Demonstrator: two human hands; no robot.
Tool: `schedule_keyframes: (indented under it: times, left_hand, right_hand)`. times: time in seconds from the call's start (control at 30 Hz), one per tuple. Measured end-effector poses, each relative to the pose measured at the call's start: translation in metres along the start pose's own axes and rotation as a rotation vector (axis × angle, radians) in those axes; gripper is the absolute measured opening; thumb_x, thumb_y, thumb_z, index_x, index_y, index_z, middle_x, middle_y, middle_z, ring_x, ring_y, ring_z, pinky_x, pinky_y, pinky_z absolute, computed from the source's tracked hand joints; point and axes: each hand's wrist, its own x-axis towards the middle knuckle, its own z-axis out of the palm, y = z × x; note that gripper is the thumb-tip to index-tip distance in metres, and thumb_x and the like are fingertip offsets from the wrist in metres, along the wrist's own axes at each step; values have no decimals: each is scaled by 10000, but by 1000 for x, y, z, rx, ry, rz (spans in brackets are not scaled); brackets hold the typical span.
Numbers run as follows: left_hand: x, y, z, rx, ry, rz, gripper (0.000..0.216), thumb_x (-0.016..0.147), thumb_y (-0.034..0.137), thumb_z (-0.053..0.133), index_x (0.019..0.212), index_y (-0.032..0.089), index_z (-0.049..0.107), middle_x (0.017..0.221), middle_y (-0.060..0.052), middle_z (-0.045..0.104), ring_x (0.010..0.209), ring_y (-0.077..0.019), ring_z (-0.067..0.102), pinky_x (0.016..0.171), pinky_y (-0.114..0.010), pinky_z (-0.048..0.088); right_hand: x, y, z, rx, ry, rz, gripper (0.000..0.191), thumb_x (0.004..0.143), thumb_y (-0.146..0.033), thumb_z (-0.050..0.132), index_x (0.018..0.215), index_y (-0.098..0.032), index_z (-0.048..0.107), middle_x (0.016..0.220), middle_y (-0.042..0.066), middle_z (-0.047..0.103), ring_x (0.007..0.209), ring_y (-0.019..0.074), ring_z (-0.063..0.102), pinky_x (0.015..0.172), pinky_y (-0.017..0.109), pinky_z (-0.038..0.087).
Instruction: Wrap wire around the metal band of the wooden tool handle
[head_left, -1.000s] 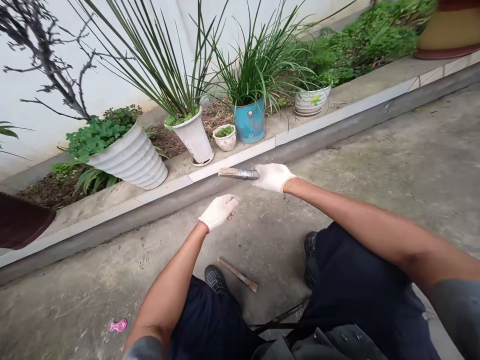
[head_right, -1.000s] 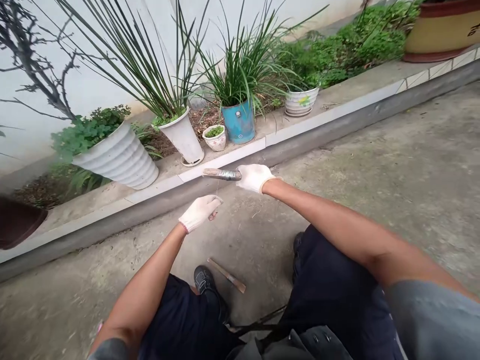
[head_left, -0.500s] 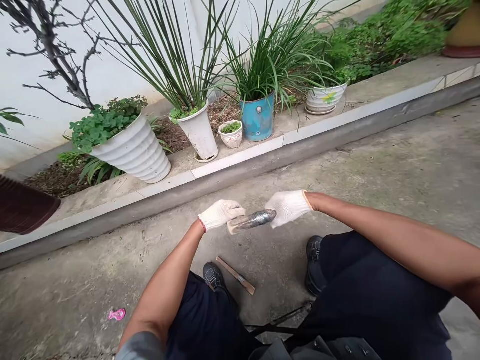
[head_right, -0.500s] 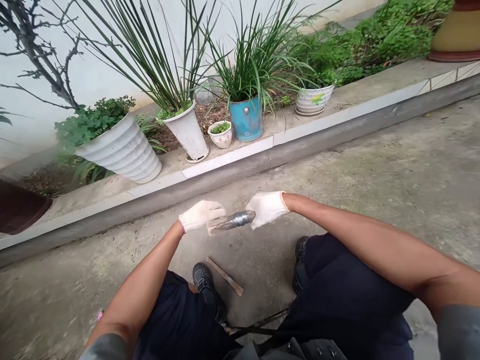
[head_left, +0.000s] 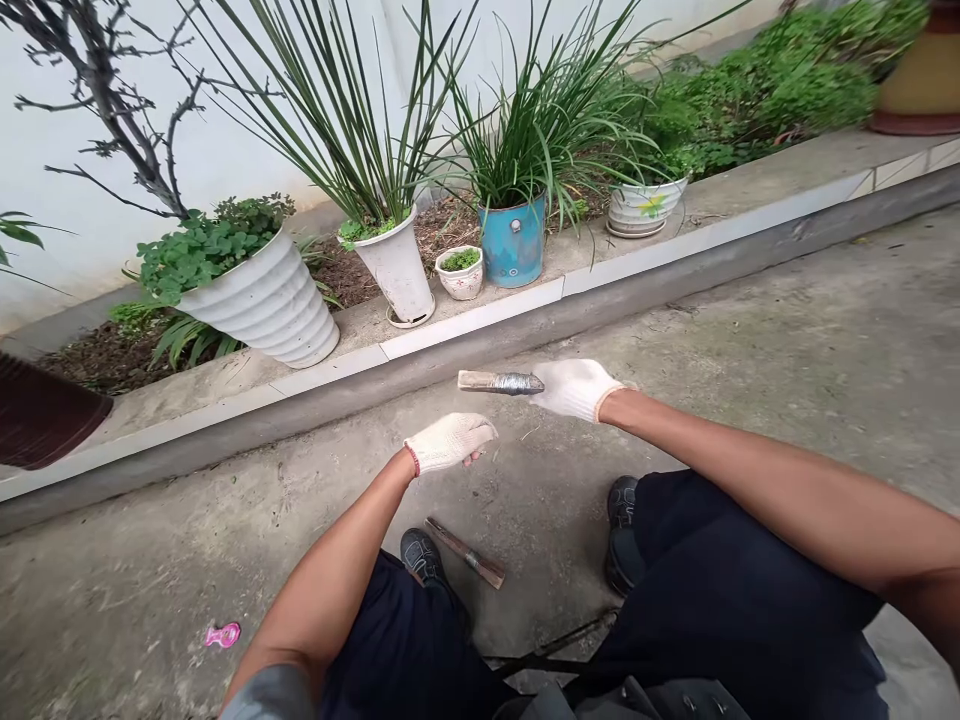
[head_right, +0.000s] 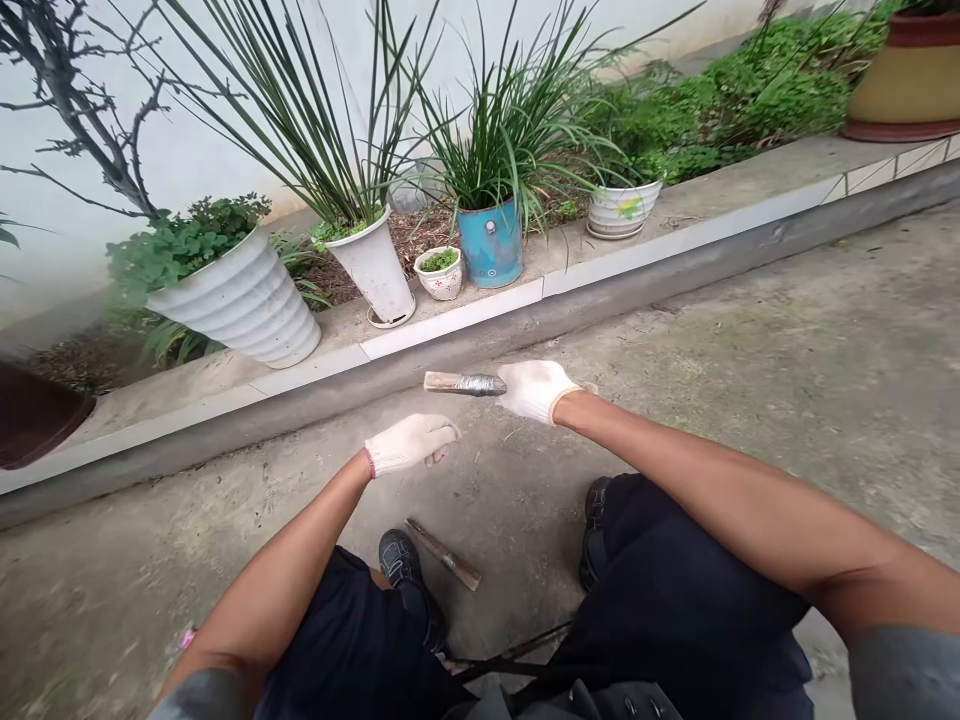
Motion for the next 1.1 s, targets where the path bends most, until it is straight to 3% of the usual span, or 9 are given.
schedule_keyframes:
  times: [0.2,0.33,0.47,0.6,0.73,0.83,0.93,1.03,1.1]
  left_hand:
    - [-4,-6,-3,67,-67,60,292,978,452,502,906,211,651,735,17,656,578,-143,623,588,-262,471]
    - [-5,-4,-12,162,29,90,322,979,442,498,821,205,647,700,21,640,574,-136,594,612,-272,443]
    - [-5,-9,-18,127,71,102,345,983,466,519,853,201,697,719,20,652,587,-137,584,635,-278,451]
    - [-3,-13,-15,-43,38,163,326,939,480,632,1014,181,738,791,-11,699,677,-156,636,687,-272,512]
    - [-2,-4,-5,-62,48,109,408,1005,540,537,1025,179,725,737,-9,681,595,-149,632,638,-270,515]
    - [-3,3,0,-34,49,94,408,1021,545,514,1026,198,729,755,1,692,611,-144,647,629,-255,503]
    - [-6,6,1,-2,12,73,365,1006,515,531,990,204,721,747,8,691,601,-142,641,605,-251,487]
    - [-10,8,-2,53,31,65,334,995,486,539,921,208,707,724,13,686,592,-142,634,599,-251,470]
    - [-11,7,-5,97,88,69,346,994,487,541,860,207,696,708,13,684,588,-140,621,595,-253,448]
  right_hand:
    - [-10,-7,5,-209,-161,-48,316,837,-135,664,1108,-106,824,1081,268,775,1036,369,759,854,418,530]
    - [-24,-9,11,-204,-379,-311,204,729,-262,766,893,-153,819,884,164,774,848,299,746,740,351,499]
    - [-36,-6,10,63,-493,-533,294,772,-485,739,831,-197,729,723,31,697,663,181,649,611,268,416]
    - [-44,-7,-3,421,-439,-384,404,811,-588,716,824,-196,621,654,-4,633,568,144,602,546,236,402]
    - [-37,-10,-9,623,-227,-167,427,830,-601,721,950,-200,635,715,21,673,574,167,626,538,251,427]
    - [-22,-4,-7,483,-63,-54,430,875,-622,666,958,-200,672,730,48,696,650,208,667,593,275,443]
    - [-9,5,-5,251,18,16,423,928,-607,607,1016,-214,738,925,109,769,851,279,726,719,326,494]
    - [-6,7,-2,7,-31,79,369,962,-475,591,1100,-193,783,1057,179,774,962,341,732,820,410,521]
    - [-11,4,1,-131,-128,29,320,944,-362,619,1106,-151,798,1039,214,765,959,350,726,848,443,517]
